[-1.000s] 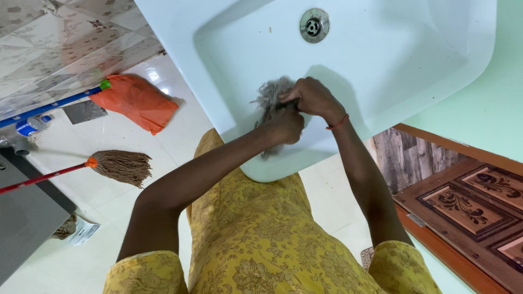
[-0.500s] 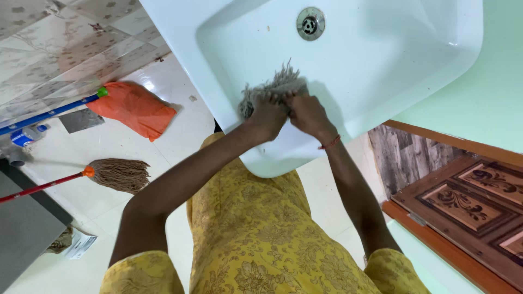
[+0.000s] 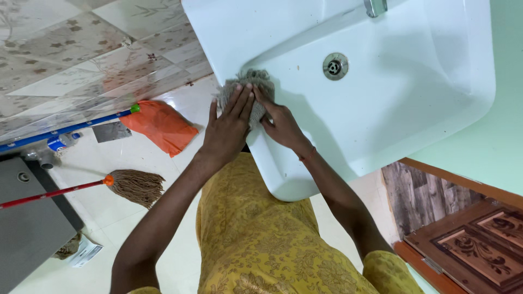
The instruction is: The person wipes the surfaces and the faucet of a bathroom sink using a cloth.
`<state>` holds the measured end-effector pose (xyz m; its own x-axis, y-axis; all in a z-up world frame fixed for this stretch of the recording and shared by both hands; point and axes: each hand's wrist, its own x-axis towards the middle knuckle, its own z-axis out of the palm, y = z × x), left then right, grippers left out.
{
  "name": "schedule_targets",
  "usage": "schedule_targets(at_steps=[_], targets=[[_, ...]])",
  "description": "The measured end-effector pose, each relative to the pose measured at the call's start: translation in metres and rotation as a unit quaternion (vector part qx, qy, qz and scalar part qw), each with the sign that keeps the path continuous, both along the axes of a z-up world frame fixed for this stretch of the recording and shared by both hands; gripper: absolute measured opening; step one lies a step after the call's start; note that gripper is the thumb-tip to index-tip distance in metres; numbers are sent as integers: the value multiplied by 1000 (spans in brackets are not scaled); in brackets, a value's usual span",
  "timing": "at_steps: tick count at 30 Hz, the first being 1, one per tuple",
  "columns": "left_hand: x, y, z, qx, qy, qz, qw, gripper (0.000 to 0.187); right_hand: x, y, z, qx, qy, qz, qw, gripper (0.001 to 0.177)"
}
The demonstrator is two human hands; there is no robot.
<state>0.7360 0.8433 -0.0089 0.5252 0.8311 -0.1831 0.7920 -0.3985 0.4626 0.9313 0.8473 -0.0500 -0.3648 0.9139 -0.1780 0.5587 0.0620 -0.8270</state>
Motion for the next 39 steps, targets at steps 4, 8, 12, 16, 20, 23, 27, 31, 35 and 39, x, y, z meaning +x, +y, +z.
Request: schedule_targets(at_steps=[4, 8, 12, 16, 20, 23, 27, 31, 35, 39], targets=[[12, 49, -36, 40, 15, -10, 999, 75, 7, 42, -26, -85, -50, -26, 995, 79], [61, 45, -84, -15, 122, -113, 986, 65, 37, 23, -64, 115, -116, 12, 987, 81], [115, 20, -102, -152, 120, -173, 966, 73, 75, -17, -58, 101, -281, 39, 953, 72], [100, -35, -65, -149, 64, -204, 965, 76, 68, -65, -16, -19, -312, 102, 944, 72], [55, -61, -2, -141, 104, -253, 952, 71, 39, -87, 25, -296, -303, 102, 900, 63], [26, -55, 27, -129, 103, -196, 967, 81, 25, -82, 28, -170, -139, 74, 973, 75], [27, -20, 4, -75, 106, -144, 981, 81, 24, -34, -8, -67, -28, 26, 997, 79], [71, 41, -59, -78, 135, -95, 983, 74, 44, 23, -60, 65, -96, 56, 992, 81], [139, 108, -120, -217, 128, -92, 963, 87, 90, 69, -94, 19, -295, -13, 955, 78], [212, 119, -178, -117, 53, -99, 987, 79, 146, 72, -109, 6, -369, -107, 923, 80]])
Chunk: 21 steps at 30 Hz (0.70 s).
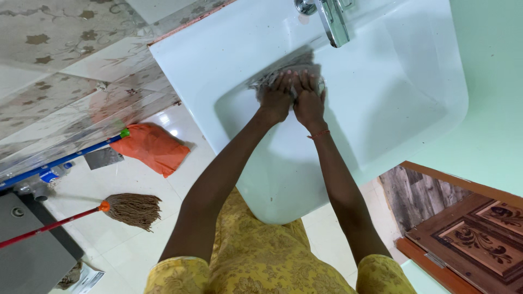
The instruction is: The person wipes the surfaces and the faucet of a bathroom sink using a cloth.
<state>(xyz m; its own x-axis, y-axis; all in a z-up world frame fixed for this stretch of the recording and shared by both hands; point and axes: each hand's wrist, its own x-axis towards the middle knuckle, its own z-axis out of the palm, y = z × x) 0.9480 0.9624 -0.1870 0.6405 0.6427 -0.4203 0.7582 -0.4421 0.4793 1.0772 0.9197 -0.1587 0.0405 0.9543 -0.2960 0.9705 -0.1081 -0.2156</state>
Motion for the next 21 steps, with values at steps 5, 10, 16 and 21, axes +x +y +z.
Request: schedule_targets(at_steps=[5, 10, 16, 21], targets=[[19, -38, -14, 12, -9, -20, 1000, 75, 15, -36, 7, -48, -20, -20, 998, 80], [-36, -108, 40, 20, 13, -83, 996, 77, -29, -102, 42, -50, -16, 91, 994, 71], [-106, -161, 111, -107, 53, -192, 974, 82, -85, -161, 90, -200, 56, 129, 970, 70], [-72, -120, 65, -117, 34, -122, 985, 70, -52, -129, 38, -28, 1, 111, 993, 64]])
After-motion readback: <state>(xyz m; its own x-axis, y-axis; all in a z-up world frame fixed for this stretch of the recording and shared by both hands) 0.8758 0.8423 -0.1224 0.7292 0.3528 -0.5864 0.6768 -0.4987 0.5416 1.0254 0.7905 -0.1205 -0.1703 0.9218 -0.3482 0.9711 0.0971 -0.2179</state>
